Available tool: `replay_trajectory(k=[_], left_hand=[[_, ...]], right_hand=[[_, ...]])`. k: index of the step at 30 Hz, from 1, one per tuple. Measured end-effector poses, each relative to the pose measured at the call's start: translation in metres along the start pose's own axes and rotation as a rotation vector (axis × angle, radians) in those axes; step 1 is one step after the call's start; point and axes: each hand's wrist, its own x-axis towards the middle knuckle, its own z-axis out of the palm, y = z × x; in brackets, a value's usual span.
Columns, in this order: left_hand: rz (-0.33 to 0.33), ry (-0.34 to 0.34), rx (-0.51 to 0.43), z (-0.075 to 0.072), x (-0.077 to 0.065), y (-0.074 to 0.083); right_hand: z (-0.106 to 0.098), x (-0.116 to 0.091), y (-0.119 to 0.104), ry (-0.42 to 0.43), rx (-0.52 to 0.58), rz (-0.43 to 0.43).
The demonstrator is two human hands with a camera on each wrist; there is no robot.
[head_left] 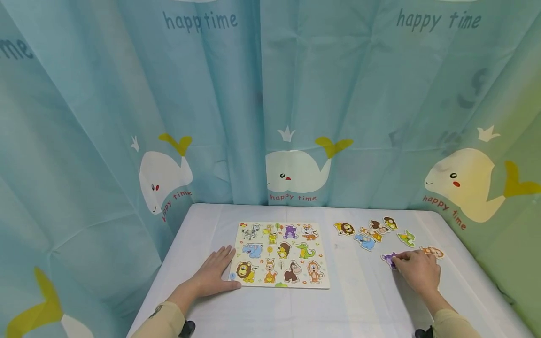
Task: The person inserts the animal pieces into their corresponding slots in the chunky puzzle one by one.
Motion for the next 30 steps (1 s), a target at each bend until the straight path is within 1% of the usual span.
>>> replay_trajectory(k=[4,7,11,17,22,27,30], left_hand=[[0.0,0.0,0.003,0.0,0.0,0.0],[-0.002,-0.001,0.003,0.0,0.0,0.001],[-0.008,-0.004,0.0,0.0,0.0,0.001],[-0.005,-0.003,0.009,0.0,0.0,0.0],[0.001,0.002,0.005,0.0,0.001,-0.001],[0.01,0.004,0.008,0.0,0.001,-0.001],[0.008,-0.001,0.013,0.001,0.001,-0.002]], right_hand=[[-0.001,0.001,-0.002,0.024,0.006,-0.02],[-0.001,0.002,-0.005,0.054,0.014,-0.054],[-0.001,0.006,-0.012,0.066,0.032,-0.111],[0.002,0.01,-0.027,0.058,0.062,-0.19],[0.005,0.015,-0.041,0.08,0.064,-0.258],[0.011,0.019,-0.058,0.106,0.073,-0.307],[0.015,0.022,-0.069,0.109,0.071,-0.322]])
